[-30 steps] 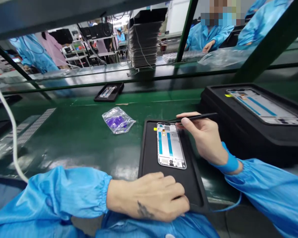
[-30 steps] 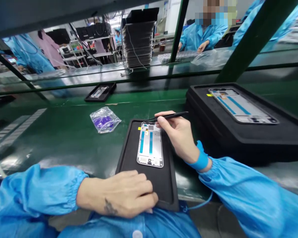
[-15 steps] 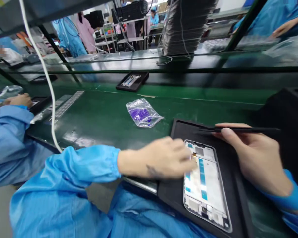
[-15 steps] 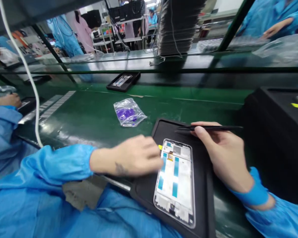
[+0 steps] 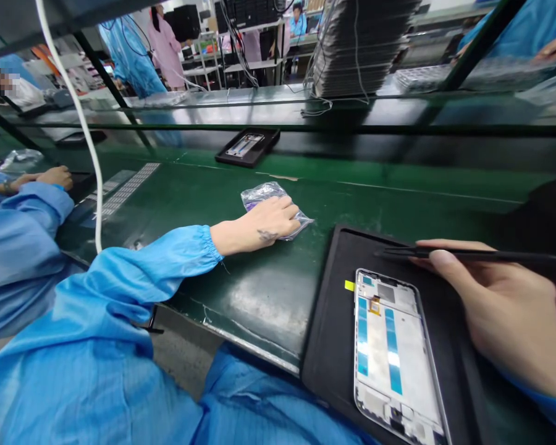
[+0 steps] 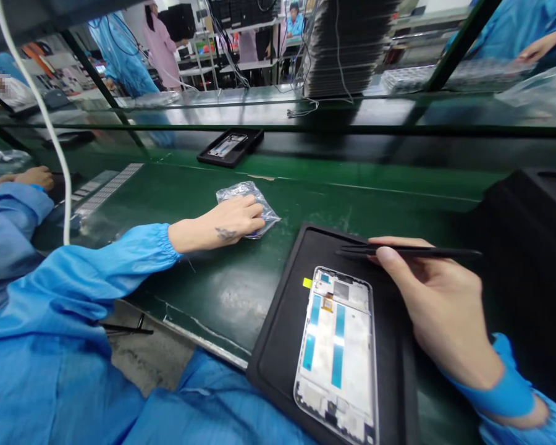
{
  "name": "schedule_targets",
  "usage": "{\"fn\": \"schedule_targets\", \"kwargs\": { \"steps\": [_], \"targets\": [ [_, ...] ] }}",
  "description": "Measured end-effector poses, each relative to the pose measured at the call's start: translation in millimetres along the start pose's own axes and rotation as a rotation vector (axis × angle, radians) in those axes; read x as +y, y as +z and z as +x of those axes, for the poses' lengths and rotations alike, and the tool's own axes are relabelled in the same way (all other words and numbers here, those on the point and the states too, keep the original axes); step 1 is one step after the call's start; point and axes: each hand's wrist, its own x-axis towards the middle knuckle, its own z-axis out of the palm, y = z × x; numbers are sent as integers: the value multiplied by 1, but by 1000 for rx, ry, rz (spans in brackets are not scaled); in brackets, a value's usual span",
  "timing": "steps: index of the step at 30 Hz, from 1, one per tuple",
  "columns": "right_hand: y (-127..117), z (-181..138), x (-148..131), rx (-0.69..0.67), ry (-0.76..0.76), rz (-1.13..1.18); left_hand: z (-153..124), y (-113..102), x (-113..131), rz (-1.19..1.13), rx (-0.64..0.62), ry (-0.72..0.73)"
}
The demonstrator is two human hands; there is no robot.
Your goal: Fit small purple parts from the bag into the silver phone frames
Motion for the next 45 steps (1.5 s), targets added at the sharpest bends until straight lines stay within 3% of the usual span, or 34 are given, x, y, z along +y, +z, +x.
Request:
{"fn": "schedule_targets", "kwargs": {
  "steps": [13, 24, 32, 37, 45],
  "targets": [
    [0, -1, -3, -28, -33, -3, 2, -11, -4, -134, -70, 66],
    [-2, -2, -3, -26, -55, 4, 11, -1, -9, -272, -55, 44],
    [-2, -3, -2, -35, -82, 21, 13, -11, 7, -120, -119, 114],
    [-2, -5, -4, -45, -101, 9, 12, -19, 21, -23, -169, 44],
    [-2, 0, -3, -55, -104, -69, 6, -20, -3, -252, -71, -57]
  ]
}}
